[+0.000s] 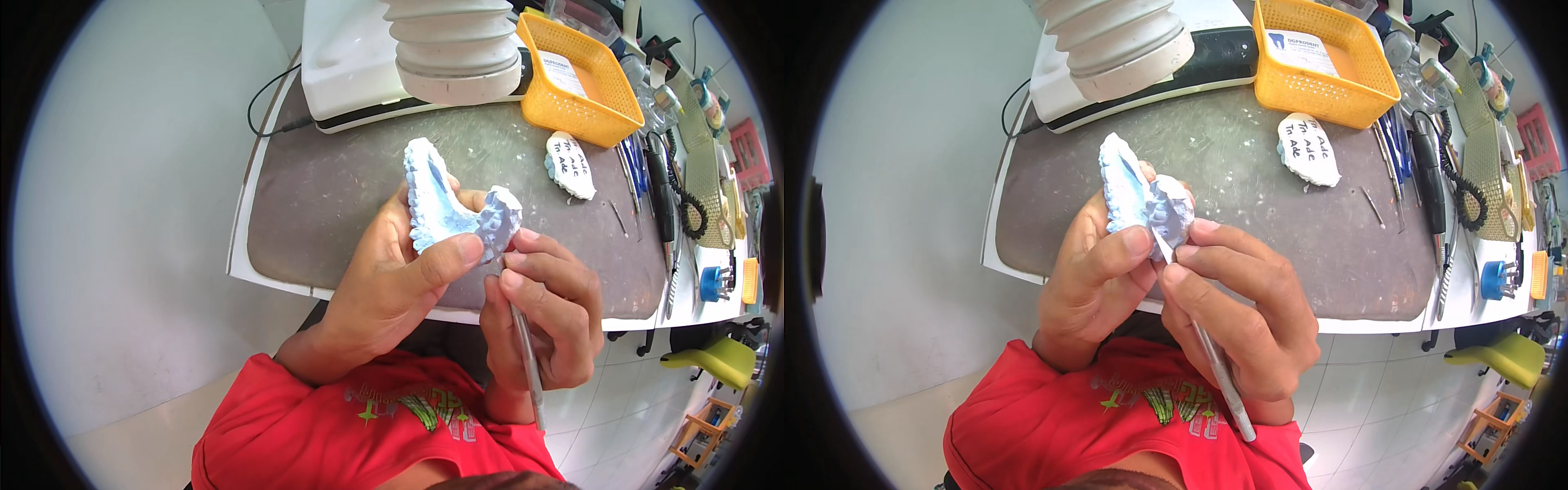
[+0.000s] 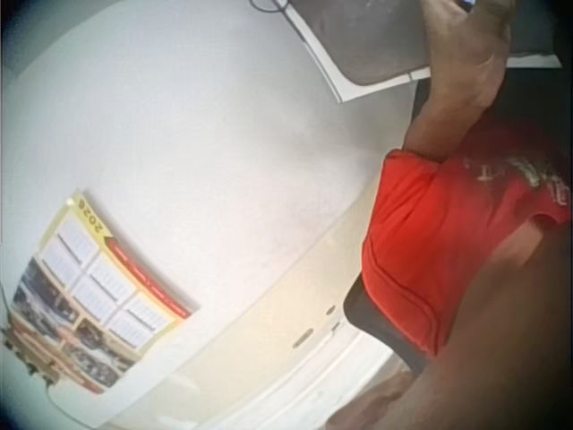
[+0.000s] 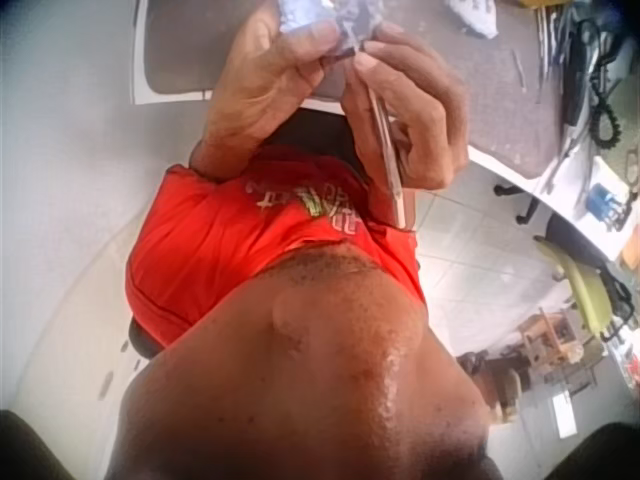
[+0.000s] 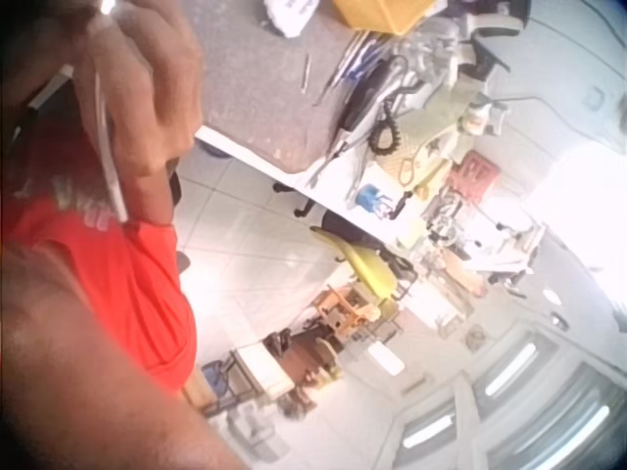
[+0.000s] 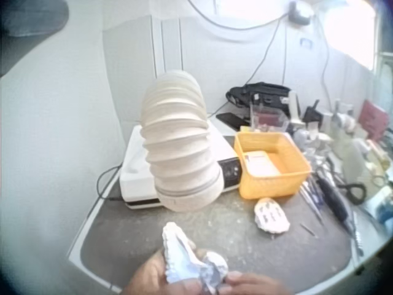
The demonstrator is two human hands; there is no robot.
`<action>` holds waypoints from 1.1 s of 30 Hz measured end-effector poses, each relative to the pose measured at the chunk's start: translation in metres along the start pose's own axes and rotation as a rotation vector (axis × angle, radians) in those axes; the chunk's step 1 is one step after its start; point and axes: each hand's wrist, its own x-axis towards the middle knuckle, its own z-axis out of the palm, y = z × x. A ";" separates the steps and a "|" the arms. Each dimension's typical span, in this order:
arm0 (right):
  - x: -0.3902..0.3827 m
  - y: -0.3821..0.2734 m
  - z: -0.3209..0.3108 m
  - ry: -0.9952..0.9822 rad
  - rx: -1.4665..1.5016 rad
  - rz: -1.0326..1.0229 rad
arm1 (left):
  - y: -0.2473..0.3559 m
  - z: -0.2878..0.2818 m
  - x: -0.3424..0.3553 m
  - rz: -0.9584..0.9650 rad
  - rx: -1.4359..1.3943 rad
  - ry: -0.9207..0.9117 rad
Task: The person refines a dental impression by using a rotary tool to grind the surface and a sharp metal tool to carve details.
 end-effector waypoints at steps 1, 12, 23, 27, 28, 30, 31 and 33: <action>0.000 0.000 0.000 0.001 -0.004 -0.006 | -0.001 0.000 0.001 0.020 0.048 0.019; 0.000 -0.001 0.000 0.018 -0.026 0.056 | 0.000 0.002 0.000 0.039 0.065 0.052; -0.001 -0.002 -0.002 -0.012 -0.024 0.075 | 0.002 -0.004 0.004 0.034 -0.014 -0.048; 0.002 -0.003 -0.004 -0.038 -0.034 0.053 | 0.002 -0.002 0.004 0.040 -0.002 -0.040; 0.002 -0.003 -0.005 -0.068 -0.040 0.028 | 0.002 -0.001 0.004 0.042 0.005 -0.034; 0.001 -0.004 -0.003 -0.038 -0.043 0.051 | 0.003 0.000 0.003 0.038 0.012 -0.029; 0.000 -0.005 -0.001 -0.009 -0.045 0.074 | 0.003 0.000 0.003 0.035 0.019 -0.022; 0.000 -0.004 0.000 0.003 -0.045 0.069 | 0.003 -0.001 0.003 0.036 0.013 -0.025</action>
